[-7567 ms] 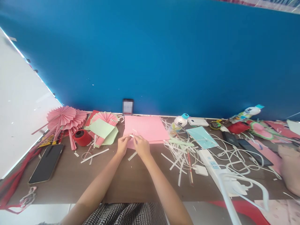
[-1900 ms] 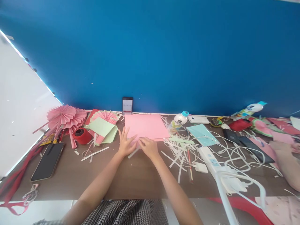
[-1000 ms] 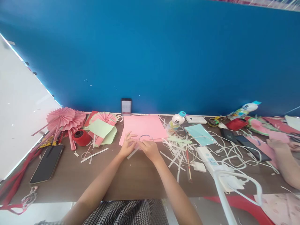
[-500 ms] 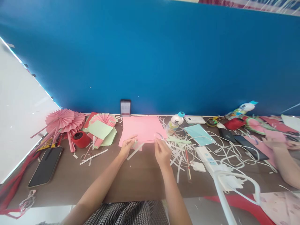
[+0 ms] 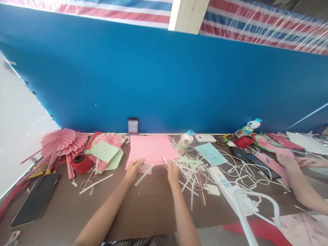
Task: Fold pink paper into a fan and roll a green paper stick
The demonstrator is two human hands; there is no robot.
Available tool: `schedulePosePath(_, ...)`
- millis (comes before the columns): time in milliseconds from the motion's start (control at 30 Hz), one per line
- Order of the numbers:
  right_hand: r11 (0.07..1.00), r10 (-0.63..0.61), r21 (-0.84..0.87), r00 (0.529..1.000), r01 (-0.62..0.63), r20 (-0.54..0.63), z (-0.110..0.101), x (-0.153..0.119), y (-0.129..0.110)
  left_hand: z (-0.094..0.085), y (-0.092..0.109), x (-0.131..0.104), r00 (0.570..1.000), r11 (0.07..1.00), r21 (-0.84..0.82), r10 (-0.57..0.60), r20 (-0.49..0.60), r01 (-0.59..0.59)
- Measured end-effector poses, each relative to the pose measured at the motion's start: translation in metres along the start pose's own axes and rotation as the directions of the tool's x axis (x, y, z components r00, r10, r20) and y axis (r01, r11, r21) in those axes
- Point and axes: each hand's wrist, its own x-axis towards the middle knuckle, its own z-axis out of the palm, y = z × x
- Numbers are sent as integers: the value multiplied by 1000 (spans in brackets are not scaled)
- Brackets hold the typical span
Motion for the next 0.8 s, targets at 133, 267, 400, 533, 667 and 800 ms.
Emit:
schedulePosePath(133, 993, -80, -91, 993, 73, -83, 12, 5, 5, -2, -3, 8, 999, 1000, -18, -15, -46, 14)
schedulePosePath(267, 970, -173, -196, 972, 142, -156, 18, 7, 15, -5, -4, 16, 998, 995, -93, -24, -65, 18)
schedulePosePath(400, 896, -332, -354, 934, 267, -136, 20, 5, 22, -5, -6, 23, 994, 968, -248, -53, -99, 27)
schedulePosePath(533, 720, -533, -524, 846, 455, 2, 18, 7, 22, -8, -8, 26, 984, 933, -357, -107, -142, 50)
schedulePosePath(667, 596, -530, -720, 847, 354, -23, 10, 11, 26, -8, -7, 24, 979, 912, -406, -136, -153, 63)
schedulePosePath(800, 669, -452, -697, 886, 256, -109, 10, 8, 26, -4, -4, 22, 980, 901, -430, -139, -144, 65)
